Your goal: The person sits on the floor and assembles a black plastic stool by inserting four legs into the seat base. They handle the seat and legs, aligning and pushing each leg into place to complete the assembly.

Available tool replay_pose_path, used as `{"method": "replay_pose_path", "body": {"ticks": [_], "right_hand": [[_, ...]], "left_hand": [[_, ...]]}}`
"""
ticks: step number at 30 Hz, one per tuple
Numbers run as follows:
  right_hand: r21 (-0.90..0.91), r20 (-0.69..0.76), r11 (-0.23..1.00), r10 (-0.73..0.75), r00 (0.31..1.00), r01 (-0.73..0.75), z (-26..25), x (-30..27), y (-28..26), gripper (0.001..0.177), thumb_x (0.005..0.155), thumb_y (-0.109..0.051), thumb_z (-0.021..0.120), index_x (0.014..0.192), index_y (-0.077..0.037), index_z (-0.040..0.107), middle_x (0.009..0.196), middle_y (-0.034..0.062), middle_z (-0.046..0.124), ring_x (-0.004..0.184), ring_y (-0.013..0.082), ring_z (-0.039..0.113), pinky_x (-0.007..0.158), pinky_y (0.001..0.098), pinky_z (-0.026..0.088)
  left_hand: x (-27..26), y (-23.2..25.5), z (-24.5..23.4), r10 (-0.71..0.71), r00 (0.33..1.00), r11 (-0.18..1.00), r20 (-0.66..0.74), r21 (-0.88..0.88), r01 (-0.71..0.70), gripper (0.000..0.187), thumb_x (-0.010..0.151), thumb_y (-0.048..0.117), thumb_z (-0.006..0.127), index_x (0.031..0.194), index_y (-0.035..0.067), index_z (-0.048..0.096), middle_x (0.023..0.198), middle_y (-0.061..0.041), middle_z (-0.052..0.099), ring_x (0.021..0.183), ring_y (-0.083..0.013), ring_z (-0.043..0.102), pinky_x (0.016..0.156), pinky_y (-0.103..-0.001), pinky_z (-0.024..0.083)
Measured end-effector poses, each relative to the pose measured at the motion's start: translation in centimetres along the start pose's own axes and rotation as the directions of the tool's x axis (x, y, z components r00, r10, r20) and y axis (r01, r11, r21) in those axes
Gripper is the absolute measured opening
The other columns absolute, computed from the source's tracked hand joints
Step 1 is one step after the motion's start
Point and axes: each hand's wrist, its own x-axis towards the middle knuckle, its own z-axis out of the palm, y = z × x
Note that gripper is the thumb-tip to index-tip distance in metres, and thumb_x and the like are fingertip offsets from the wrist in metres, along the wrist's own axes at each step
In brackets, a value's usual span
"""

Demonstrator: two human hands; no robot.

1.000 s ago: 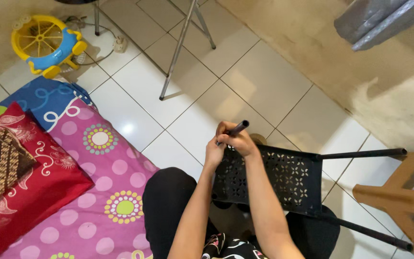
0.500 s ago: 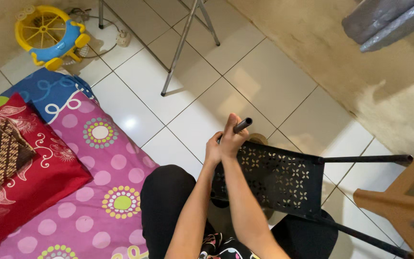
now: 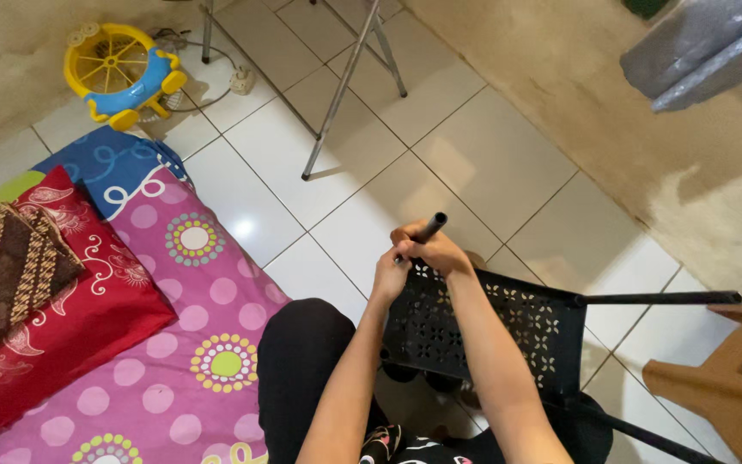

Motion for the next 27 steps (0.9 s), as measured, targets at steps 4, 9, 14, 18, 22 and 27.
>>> {"method": "replay_pose_path", "body": {"ticks": [4, 9, 14, 18, 22, 27], "right_hand": [[-0.154, -0.564, 0.988, -0.107, 0.819, 0.023, 2.8, -1.2, 3.2, 0.05, 0.103, -0.033, 0.067, 0.068, -0.007, 0.043, 0.064, -0.0069, 0.034, 0.06, 0.0048, 0.031, 0.053, 0.0284, 0.023], [-0.418, -0.822, 0.908, -0.365, 0.438, -0.028, 5.5, 0.7, 3.8, 0.053, 0.105, -0.039, 0.061, 0.068, -0.008, 0.041, 0.062, -0.0083, 0.033, 0.058, 0.0042, 0.031, 0.051, 0.0287, 0.024], [-0.397, -0.916, 0.916, -0.399, -0.032, -0.056, 8.7, 3.5, 3.9, 0.054, 0.106, -0.039, 0.064, 0.07, -0.007, 0.038, 0.065, -0.0068, 0.033, 0.064, 0.0053, 0.031, 0.056, 0.0274, 0.024], [-0.324, -0.856, 0.946, -0.3, 0.421, 0.015, 7.5, 1.7, 1.5, 0.045, 0.101, -0.034, 0.068, 0.075, -0.006, 0.044, 0.07, -0.0056, 0.039, 0.066, 0.0064, 0.036, 0.058, 0.0281, 0.03], [-0.166, -0.247, 0.975, -0.184, 0.952, 0.145, 2.2, -1.1, -2.0, 0.04, 0.099, -0.033, 0.071, 0.08, -0.003, 0.053, 0.076, -0.0015, 0.049, 0.071, 0.0105, 0.045, 0.062, 0.0318, 0.035], [-0.192, -0.172, 0.981, -0.021, 0.985, -0.013, 0.3, -0.4, -0.7, 0.049, 0.105, -0.037, 0.062, 0.069, -0.008, 0.044, 0.065, -0.0055, 0.038, 0.061, 0.0063, 0.036, 0.055, 0.0276, 0.028]], "left_hand": [[-0.2, 0.7, 0.6, 0.075, 0.997, 0.997, -0.031, 0.017, -0.074, 0.035, 0.086, 0.012, 0.065, 0.12, 0.004, 0.069, 0.106, -0.014, 0.076, 0.099, -0.0232, 0.073, 0.089, -0.032, 0.054], [-0.5, 2.1, 0.0, 0.099, 0.995, 0.994, -0.024, 0.043, -0.098, 0.033, 0.088, 0.015, 0.067, 0.119, 0.005, 0.07, 0.107, -0.015, 0.076, 0.1, -0.0229, 0.071, 0.09, -0.032, 0.053], [-1.0, 1.6, 0.2, 0.047, 0.997, 0.993, 0.058, 0.109, -0.053, 0.028, 0.093, 0.021, 0.063, 0.117, 0.006, 0.07, 0.107, -0.011, 0.076, 0.098, -0.0212, 0.071, 0.085, -0.033, 0.053], [-0.1, 0.5, 0.3, 0.038, 0.999, 0.991, 0.015, -0.127, -0.036, 0.03, 0.089, 0.009, 0.064, 0.117, 0.003, 0.071, 0.107, -0.013, 0.075, 0.097, -0.0188, 0.071, 0.088, -0.033, 0.053], [0.0, -0.3, 0.5, 0.041, 0.999, 0.999, -0.022, -0.018, -0.041, 0.039, 0.08, -0.001, 0.062, 0.119, 0.003, 0.069, 0.106, -0.011, 0.076, 0.096, -0.02, 0.071, 0.087, -0.032, 0.054], [0.3, -0.1, 0.2, 0.051, 0.999, 0.998, 0.003, -0.025, -0.051, 0.034, 0.082, -0.001, 0.062, 0.115, 0.002, 0.072, 0.103, -0.014, 0.077, 0.095, -0.0224, 0.071, 0.088, -0.034, 0.054]]}}
